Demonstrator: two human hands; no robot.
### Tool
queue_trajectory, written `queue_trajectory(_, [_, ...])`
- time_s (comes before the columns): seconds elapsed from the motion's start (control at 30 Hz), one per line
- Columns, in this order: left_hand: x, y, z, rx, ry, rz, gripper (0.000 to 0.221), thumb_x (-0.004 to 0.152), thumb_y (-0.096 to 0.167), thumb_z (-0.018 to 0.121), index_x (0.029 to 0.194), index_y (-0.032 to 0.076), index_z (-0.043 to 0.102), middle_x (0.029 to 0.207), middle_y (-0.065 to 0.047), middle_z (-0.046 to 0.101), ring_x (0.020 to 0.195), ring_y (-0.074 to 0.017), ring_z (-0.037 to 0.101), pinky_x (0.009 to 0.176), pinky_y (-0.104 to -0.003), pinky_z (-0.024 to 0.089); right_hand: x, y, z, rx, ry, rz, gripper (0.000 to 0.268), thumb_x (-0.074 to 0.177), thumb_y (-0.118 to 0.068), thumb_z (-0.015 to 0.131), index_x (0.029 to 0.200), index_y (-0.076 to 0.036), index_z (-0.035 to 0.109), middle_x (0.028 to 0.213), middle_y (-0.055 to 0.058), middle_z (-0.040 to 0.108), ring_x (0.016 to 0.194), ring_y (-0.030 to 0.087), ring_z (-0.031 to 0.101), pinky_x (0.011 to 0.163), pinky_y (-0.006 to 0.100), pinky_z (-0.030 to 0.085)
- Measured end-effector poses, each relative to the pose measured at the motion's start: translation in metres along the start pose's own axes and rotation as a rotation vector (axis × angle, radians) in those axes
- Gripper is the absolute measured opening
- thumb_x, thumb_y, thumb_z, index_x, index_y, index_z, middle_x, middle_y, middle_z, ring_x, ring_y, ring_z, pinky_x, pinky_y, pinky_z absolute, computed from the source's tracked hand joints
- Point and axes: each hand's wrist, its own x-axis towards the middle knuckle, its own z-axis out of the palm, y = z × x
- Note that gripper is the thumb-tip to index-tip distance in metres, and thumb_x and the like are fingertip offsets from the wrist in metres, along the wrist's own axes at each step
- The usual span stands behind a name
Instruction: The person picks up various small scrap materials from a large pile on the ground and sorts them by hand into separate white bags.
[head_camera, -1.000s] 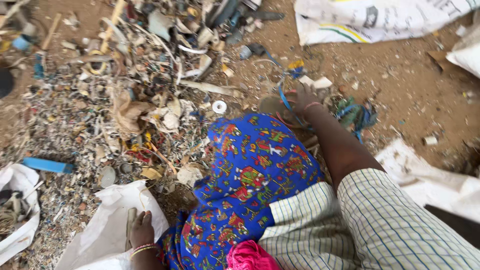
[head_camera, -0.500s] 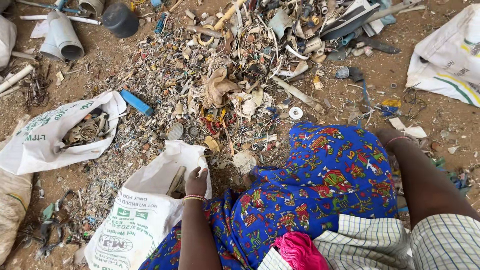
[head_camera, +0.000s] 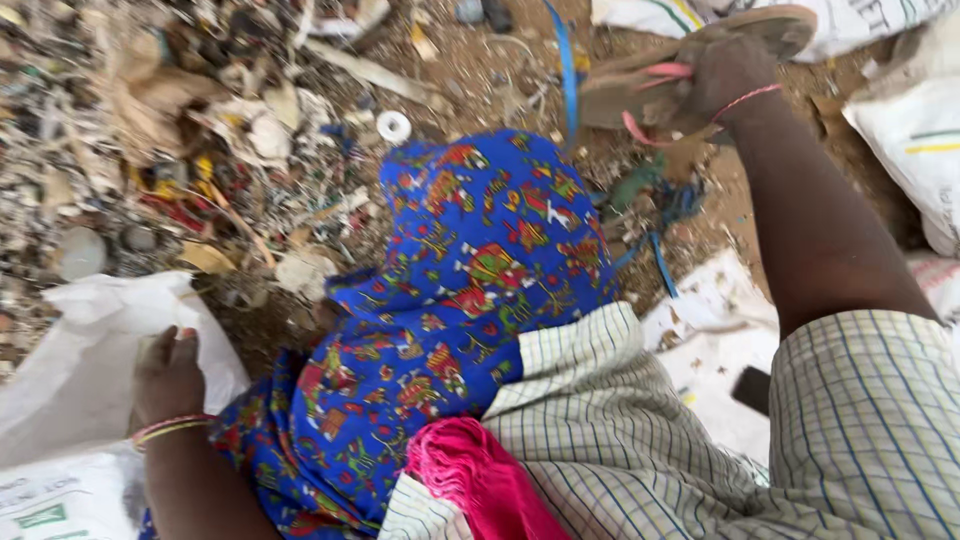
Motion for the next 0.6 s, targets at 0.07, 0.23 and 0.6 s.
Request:
queue_trajectory(0.07, [-0.007, 0.013, -0.006, -0.054, -0.051, -0.061, 0.051, 0.107, 0.036, 0.067, 0.141, -0.001, 0.063, 0.127, -0.022, 0.070, 0.114, -0.0279, 0.068, 0.098, -0.038, 0.049, -0.036, 0.039, 0.020, 0.130, 0.316, -0.092, 0.021, 0.095, -0.030, 0.070, 0.107, -0.014, 0.076, 0.101, 0.014, 0.074, 0.097, 0.035, 0.071, 0.090, 0.050, 0.055])
queue_trajectory(0.23, [-0.014, 0.019, -0.011, 0.084, -0.063, -0.115, 0.048, 0.109, 0.034, 0.069, 0.143, 0.000, 0.067, 0.126, -0.023, 0.071, 0.111, -0.0268, 0.067, 0.098, -0.039, 0.049, -0.129, 0.133, 0.074, 0.182, 0.224, 0.110, 0.018, 0.097, -0.027, 0.076, 0.103, -0.010, 0.077, 0.094, 0.020, 0.071, 0.091, 0.036, 0.070, 0.091, 0.048, 0.057])
queue_trajectory(0.6, [-0.001, -0.068, -0.001, 0.009, -0.173, 0.082, 0.026, 0.118, 0.018, 0.053, 0.120, -0.007, 0.059, 0.101, -0.008, 0.059, 0.089, -0.0166, 0.054, 0.084, -0.033, 0.044, -0.255, 0.137, 0.112, 0.269, 0.065, 0.260, 0.016, 0.090, -0.020, 0.075, 0.103, -0.012, 0.077, 0.098, 0.015, 0.074, 0.097, 0.035, 0.070, 0.089, 0.048, 0.057])
